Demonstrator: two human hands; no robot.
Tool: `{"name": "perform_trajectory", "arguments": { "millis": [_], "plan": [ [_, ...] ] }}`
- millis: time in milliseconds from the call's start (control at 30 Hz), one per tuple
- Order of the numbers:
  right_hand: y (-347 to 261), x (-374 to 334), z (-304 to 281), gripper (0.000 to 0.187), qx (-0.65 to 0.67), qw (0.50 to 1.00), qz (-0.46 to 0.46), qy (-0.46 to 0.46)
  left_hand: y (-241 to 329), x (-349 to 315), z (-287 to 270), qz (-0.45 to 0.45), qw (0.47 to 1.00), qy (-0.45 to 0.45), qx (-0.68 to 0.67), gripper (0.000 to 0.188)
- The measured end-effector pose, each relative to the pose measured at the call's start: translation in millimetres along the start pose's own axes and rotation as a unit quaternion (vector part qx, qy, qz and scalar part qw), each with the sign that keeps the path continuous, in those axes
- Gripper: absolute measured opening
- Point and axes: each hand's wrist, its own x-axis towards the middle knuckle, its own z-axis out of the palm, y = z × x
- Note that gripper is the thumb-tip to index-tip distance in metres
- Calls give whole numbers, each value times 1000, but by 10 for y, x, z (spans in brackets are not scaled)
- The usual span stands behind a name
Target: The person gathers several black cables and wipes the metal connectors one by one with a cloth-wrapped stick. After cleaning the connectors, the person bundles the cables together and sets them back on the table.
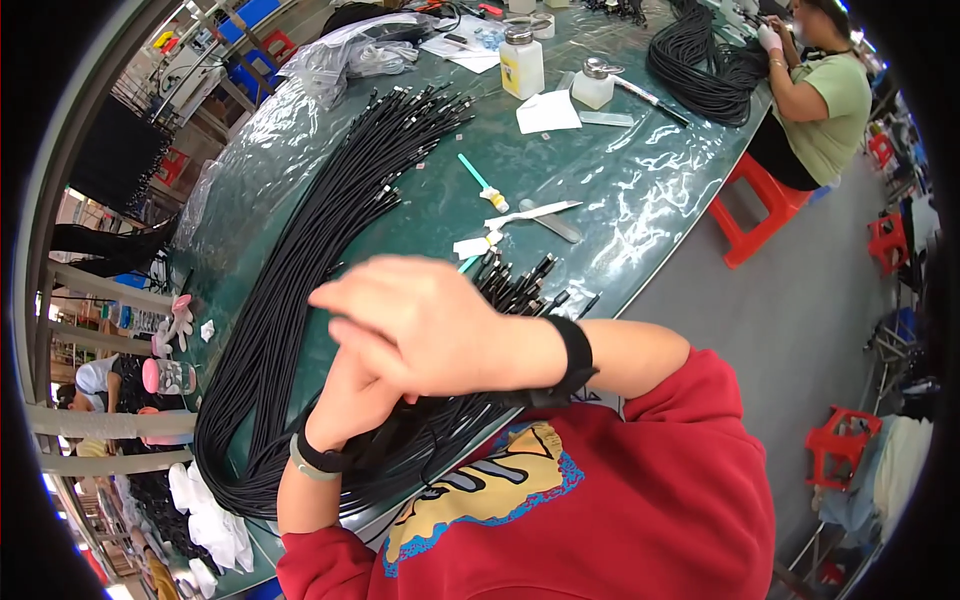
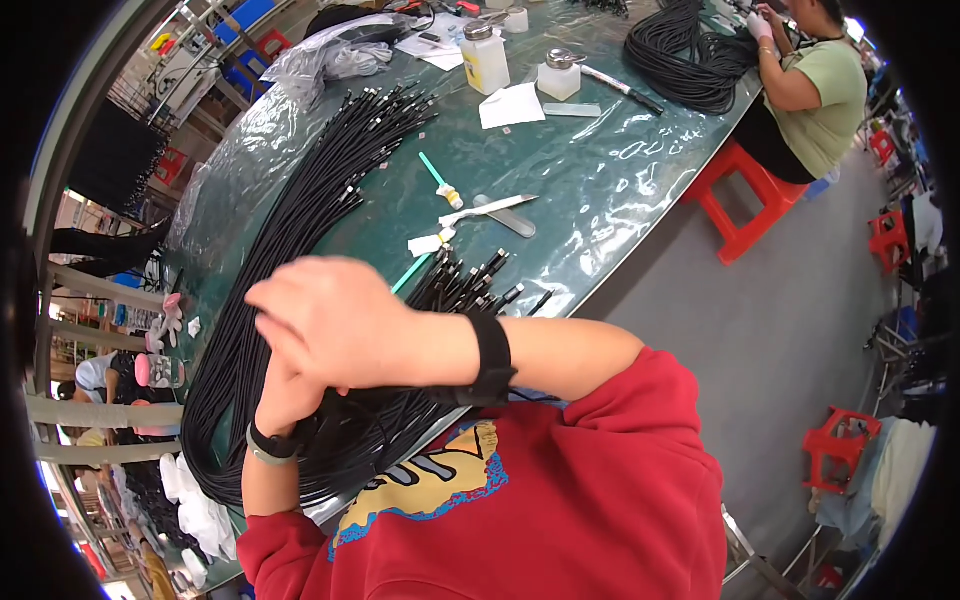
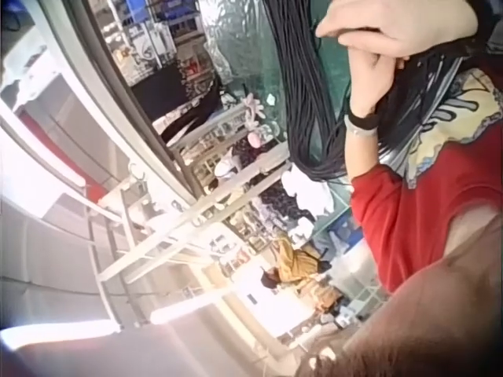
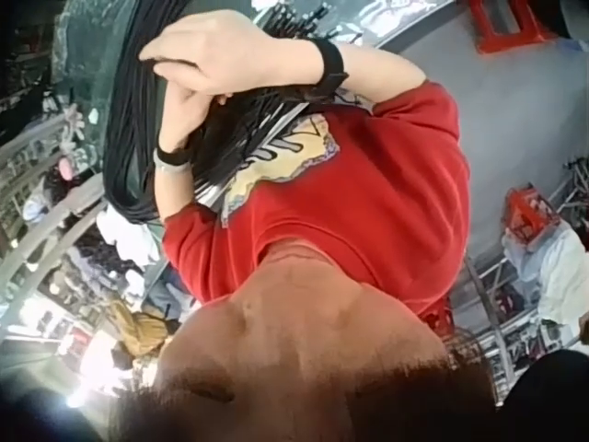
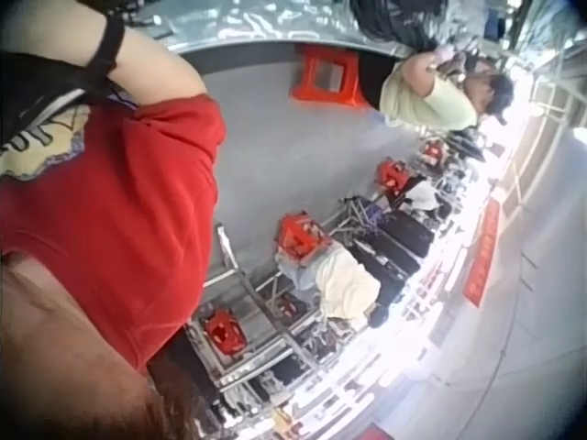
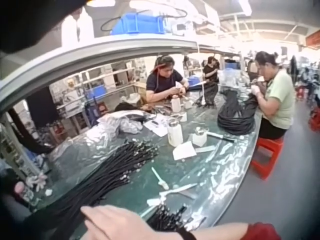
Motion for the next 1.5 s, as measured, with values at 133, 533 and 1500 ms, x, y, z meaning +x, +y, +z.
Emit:
{"name": "perform_trajectory", "arguments": {
  "millis": [133, 533, 1500],
  "plan": [
    [-168, -83, -85, 20, 32, 994, -8, -108, 18, -69, -1, 29, 999, -32, 8, 11],
    [800, 22, -785, 13, -231, 918, 124, -299, -32, 58, -31, -242, 855, 30, -457, 21],
    [974, 90, -208, 17, 139, 953, 234, -134, -582, 387, 117, -309, 858, 246, -327, 21]
  ]
}}
